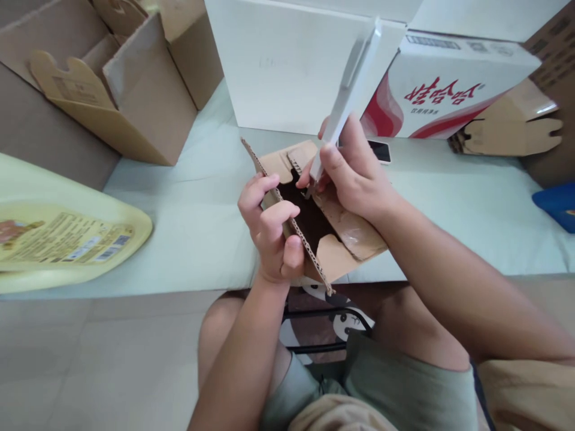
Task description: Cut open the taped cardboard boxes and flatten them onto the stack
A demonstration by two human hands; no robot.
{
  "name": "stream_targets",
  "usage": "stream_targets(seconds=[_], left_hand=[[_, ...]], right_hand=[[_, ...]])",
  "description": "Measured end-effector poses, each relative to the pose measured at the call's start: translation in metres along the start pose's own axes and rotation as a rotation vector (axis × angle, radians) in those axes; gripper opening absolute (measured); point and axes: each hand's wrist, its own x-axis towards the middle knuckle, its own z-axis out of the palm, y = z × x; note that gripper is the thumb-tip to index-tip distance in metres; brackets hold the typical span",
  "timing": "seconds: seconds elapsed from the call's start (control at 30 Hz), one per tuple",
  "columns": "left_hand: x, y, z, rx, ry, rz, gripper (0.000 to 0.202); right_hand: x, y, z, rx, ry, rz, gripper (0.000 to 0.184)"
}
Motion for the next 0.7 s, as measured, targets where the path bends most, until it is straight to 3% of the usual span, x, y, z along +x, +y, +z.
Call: stream_targets(seconds=[0.1,0.17,0.37,0.57,0.7], left_hand=[[0.005,0.005,0.002,-0.09,0.183,0.082,0.03],[0.006,0.007,0.002,-0.061,0.155,0.049,0.03],[0.008,0.003,0.001,-0.022,0.179,0.135,0.03],[0.011,0.005,0.002,-0.083,0.18,0.154,0.027],[0.012,0.009,0.001,0.008,0.173,0.109,0.03]], right_hand=[[0.0,-0.005,0.002,0.018,0.015,0.001,0.054],[0.0,-0.004,0.001,0.026,0.017,0.017,0.056],[0.0,0.012,-0.005,0.125,0.065,0.0,0.049],[-0.001,0.009,-0.015,0.218,0.107,0.13,0.048],[-0.013,0.004,-0.04,0.179,0.254,-0.003,0.041]])
